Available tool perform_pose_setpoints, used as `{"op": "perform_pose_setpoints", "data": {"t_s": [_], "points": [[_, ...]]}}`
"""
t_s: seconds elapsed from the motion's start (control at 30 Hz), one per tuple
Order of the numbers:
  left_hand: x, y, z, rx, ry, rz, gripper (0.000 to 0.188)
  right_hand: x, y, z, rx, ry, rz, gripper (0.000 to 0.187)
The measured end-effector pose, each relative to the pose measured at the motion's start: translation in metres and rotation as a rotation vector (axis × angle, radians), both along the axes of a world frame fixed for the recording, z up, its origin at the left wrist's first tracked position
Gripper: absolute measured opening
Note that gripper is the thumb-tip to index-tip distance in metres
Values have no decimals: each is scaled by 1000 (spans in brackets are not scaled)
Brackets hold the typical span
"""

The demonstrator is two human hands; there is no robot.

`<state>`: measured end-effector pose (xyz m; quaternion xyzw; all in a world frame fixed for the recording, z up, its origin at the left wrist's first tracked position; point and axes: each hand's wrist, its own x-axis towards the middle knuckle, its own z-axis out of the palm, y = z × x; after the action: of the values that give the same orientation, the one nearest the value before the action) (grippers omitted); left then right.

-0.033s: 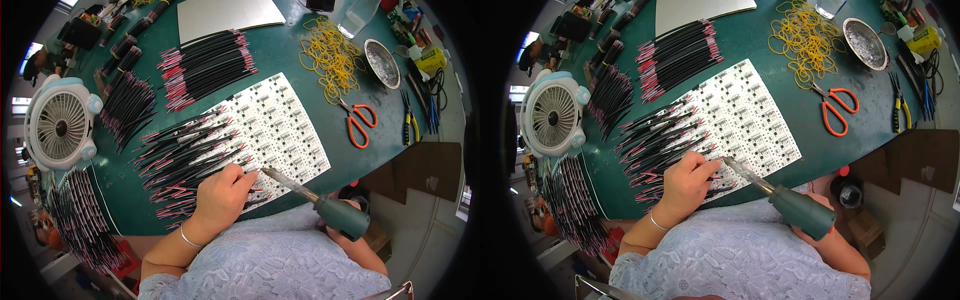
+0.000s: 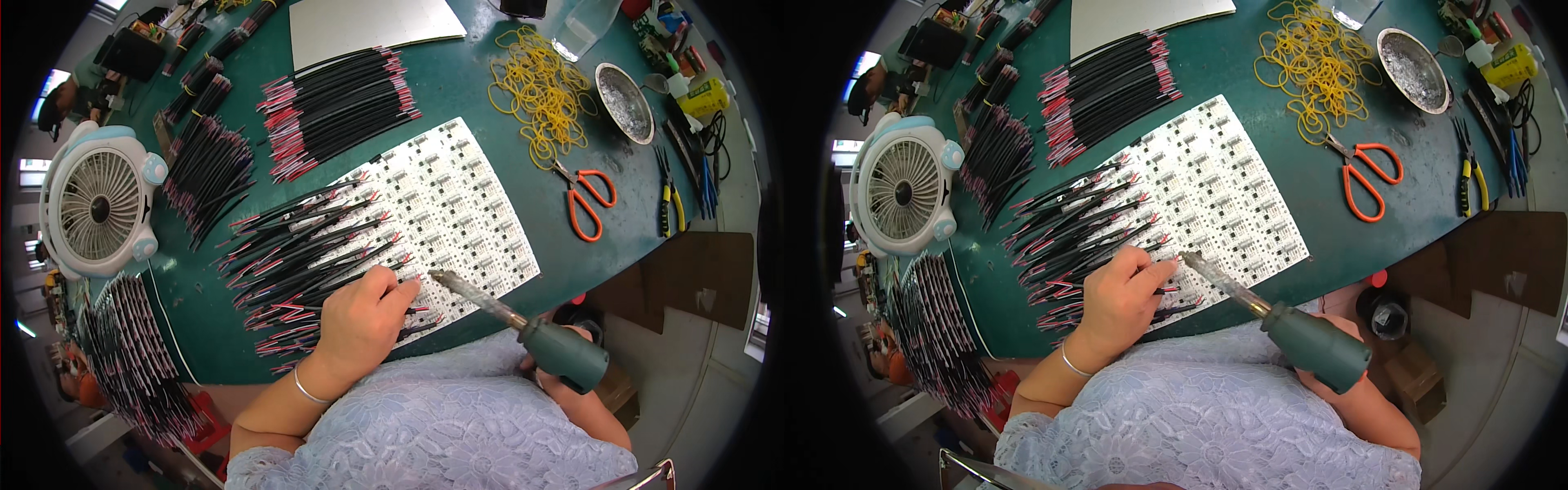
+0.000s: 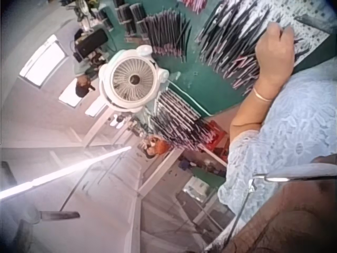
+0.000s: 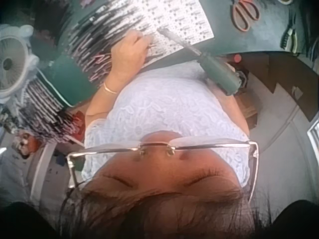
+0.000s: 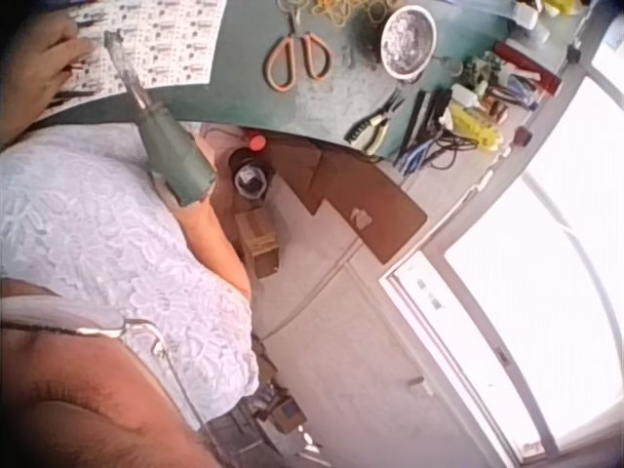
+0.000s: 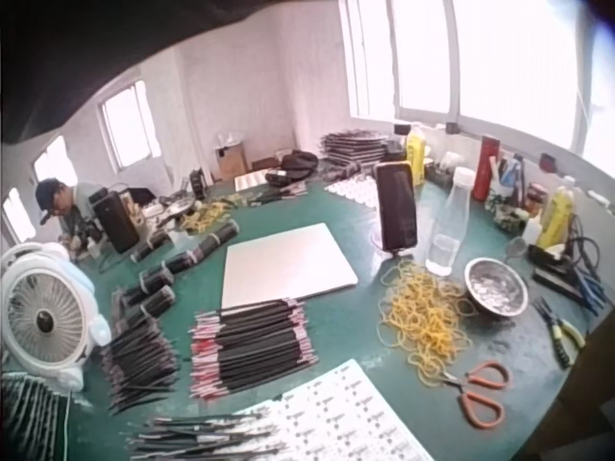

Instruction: The person aligns wires onto a circuit board by hand and solders them in place using a soldering gun.

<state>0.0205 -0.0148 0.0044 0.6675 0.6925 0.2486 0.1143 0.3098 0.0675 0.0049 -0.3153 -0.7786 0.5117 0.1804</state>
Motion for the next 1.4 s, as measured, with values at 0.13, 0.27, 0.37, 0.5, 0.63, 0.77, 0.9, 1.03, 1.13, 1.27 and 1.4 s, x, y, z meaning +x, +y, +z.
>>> {"op": "perform_pose_setpoints", "data": {"t_s": [0.13, 0.27, 0.37, 0.5, 0.63, 0.77, 0.9, 1.03, 1.13, 1.27, 1.4], "points": [[0, 0, -2, 12, 3, -6, 20, 0, -10, 1, -316, 189, -221, 17], [-1, 2, 0, -9, -18, -3, 24, 3, -6, 0, -324, 165, -156, 16], [-1, 1, -1, -3, -75, 33, 35, -1, -2, 2, -236, 129, -105, 14], [-3, 4, 1, -4, -106, 31, 34, 1, -1, 0, -101, 42, -40, 17], [-4, 4, -1, 0, -73, 1, 27, 2, -5, -1, -86, 30, -86, 16], [-4, 2, -3, 8, -50, -10, 20, -2, 2, 4, 107, -14, 41, 19], [-2, 3, 0, -19, -63, 15, 31, -2, 4, 2, 271, -36, 104, 22], [-4, 3, -1, -1, -52, -10, 25, 2, 2, 3, 343, 23, 89, 20], [-4, 2, -4, 6, -32, -26, 19, -6, -7, 2, -553, 232, -344, 37], [-6, 2, -5, 3, -16, -34, 20, -37, 17, 4, -605, 490, -511, 69], [-9, 0, -5, -1, -23, -39, 20, -56, 27, -12, -729, 609, -389, 55]]}}
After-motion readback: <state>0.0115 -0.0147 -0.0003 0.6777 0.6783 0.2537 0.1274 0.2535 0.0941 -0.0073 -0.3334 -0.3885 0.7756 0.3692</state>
